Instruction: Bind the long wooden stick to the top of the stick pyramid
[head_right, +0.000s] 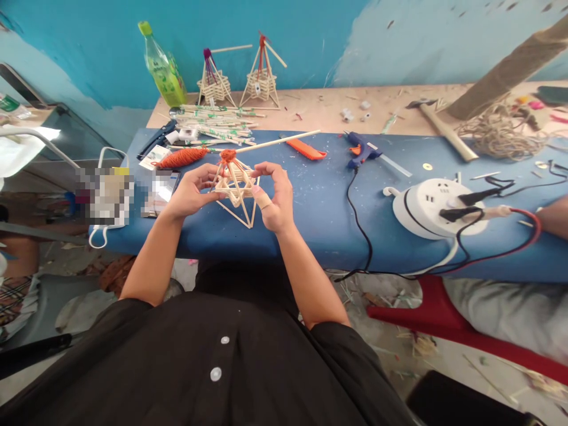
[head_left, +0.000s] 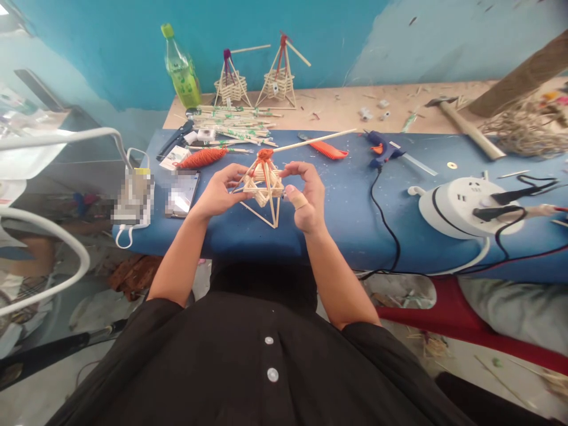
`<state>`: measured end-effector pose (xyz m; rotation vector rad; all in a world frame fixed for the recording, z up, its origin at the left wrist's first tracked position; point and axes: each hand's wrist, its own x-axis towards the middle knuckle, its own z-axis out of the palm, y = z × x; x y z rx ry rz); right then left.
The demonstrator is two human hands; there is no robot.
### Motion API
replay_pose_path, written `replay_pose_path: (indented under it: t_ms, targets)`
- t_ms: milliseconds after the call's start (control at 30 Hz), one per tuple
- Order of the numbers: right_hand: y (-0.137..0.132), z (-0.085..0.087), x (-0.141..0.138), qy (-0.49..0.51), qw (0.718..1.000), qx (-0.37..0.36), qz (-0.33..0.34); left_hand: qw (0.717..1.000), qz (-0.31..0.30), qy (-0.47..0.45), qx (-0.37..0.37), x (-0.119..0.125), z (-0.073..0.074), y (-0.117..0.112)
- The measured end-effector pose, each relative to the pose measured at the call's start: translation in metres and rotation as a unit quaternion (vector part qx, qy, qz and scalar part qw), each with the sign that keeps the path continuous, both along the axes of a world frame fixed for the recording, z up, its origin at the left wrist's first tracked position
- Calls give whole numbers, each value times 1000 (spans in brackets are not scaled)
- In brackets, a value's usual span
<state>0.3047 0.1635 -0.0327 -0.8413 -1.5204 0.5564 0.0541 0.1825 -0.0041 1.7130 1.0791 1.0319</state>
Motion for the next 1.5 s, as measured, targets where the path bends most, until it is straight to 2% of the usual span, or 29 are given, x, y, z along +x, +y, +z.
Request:
replay_pose_path:
  t_ms: [300,567,700,800,967,1067,1267,1400,1500]
  targets:
    - [-1,0,0,28,999,21,15,1000,-3,18,24,-3,-12,5]
    - [-11,-5,12,57,998,5,-18,998,37,32,46,-14,-2,-6]
    - [-20,-13,19,33,998,-41,-45,997,61,39,36,-21,1,-15]
    - [-23,-14,21,6,998,-46,-52,997,68,32,35,-21,-1,-18]
    - [-22,-5,13,-40,997,2,-70,996,65,14,59,-10,-7,-14]
    - [-24,3,3,-71,991,53,-103,995,69,6,74,-2,-9,-9]
    - [-41,12,-23,-175,943,191,-208,993,99,10,64,7,-9,-8]
    - [-43,12,-27,-129,962,163,-176,995,79,-20,54,10,-10,-7]
    - [-40,15,-27,-146,949,139,-241,995,76,-24,59,12,-12,-6]
